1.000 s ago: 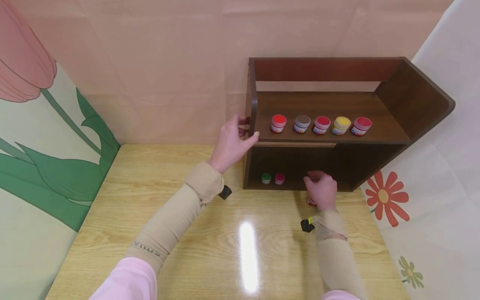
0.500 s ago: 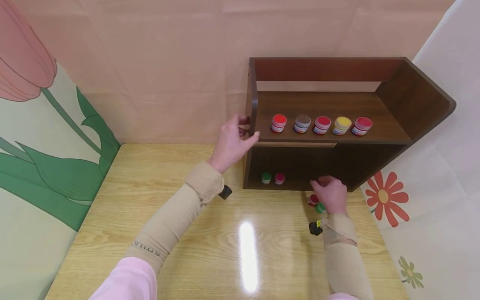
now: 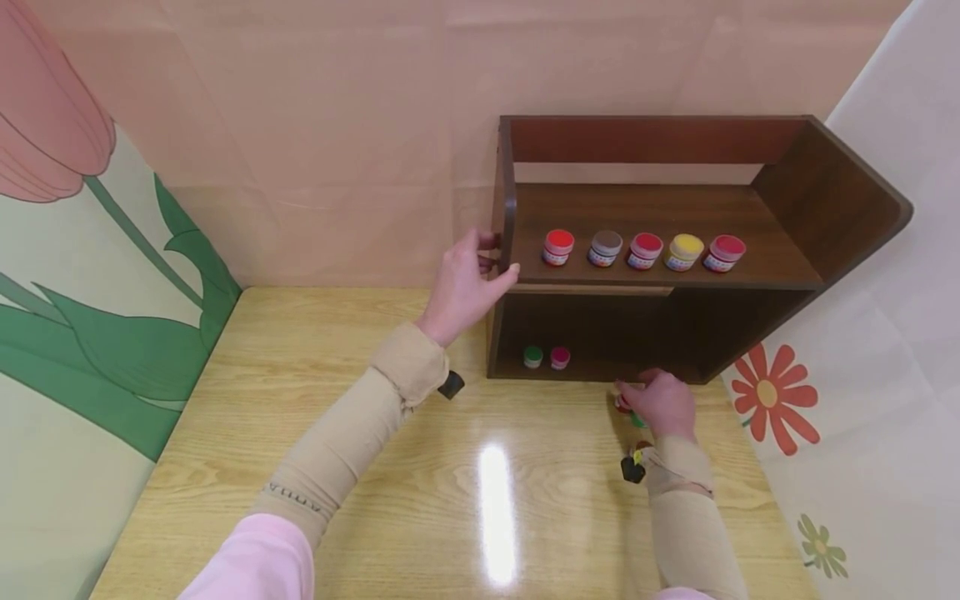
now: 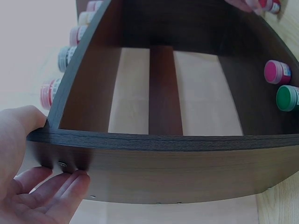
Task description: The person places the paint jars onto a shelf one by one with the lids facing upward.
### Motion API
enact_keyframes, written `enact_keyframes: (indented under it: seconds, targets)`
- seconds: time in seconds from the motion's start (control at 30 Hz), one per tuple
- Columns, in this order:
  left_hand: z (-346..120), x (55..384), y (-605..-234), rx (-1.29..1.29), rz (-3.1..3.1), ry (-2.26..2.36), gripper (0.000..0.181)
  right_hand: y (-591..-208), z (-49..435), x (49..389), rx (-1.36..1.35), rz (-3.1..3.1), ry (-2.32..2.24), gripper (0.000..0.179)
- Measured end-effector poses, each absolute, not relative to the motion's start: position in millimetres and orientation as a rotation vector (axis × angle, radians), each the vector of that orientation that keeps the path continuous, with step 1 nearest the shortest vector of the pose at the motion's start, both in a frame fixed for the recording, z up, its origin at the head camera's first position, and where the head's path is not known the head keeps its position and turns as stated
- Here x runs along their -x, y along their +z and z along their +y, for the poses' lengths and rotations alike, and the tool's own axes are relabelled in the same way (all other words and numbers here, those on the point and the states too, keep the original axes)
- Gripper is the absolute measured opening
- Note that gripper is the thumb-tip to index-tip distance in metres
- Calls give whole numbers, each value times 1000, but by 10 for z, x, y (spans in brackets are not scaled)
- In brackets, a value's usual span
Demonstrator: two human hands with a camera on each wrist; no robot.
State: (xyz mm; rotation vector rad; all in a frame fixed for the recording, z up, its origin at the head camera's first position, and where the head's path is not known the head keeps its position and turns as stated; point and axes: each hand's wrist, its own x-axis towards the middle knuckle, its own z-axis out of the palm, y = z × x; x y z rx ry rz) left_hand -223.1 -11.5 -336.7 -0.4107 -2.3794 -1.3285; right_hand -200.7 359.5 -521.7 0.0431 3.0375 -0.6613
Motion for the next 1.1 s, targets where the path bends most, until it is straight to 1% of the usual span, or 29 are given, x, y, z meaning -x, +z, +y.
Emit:
enact_keyframes:
  seconds: [0.13, 0.33, 0.47, 0.8, 1.1]
  targets:
    - [-114, 2233, -3371, 415, -2374, -1331, 40, -5294, 3612, 1997, -56, 3005, -679, 59]
    - [-112, 2234, -3373, 416, -2373, -1325, 41, -5359, 3590, 1954, -58, 2991, -739, 44]
    - [-112, 2232, -3369, 420, -2372, -1334, 41, -5366, 3559, 1924, -64, 2987, -737, 39]
    - [-111, 2232, -3361, 421, -2378, -1345, 41, -5326, 3474, 1896, -90, 3025, -691, 36]
    - [-108, 2230, -3360, 425, -2378, -1357, 42, -5373, 3470, 1898, -127, 3047, -684, 38]
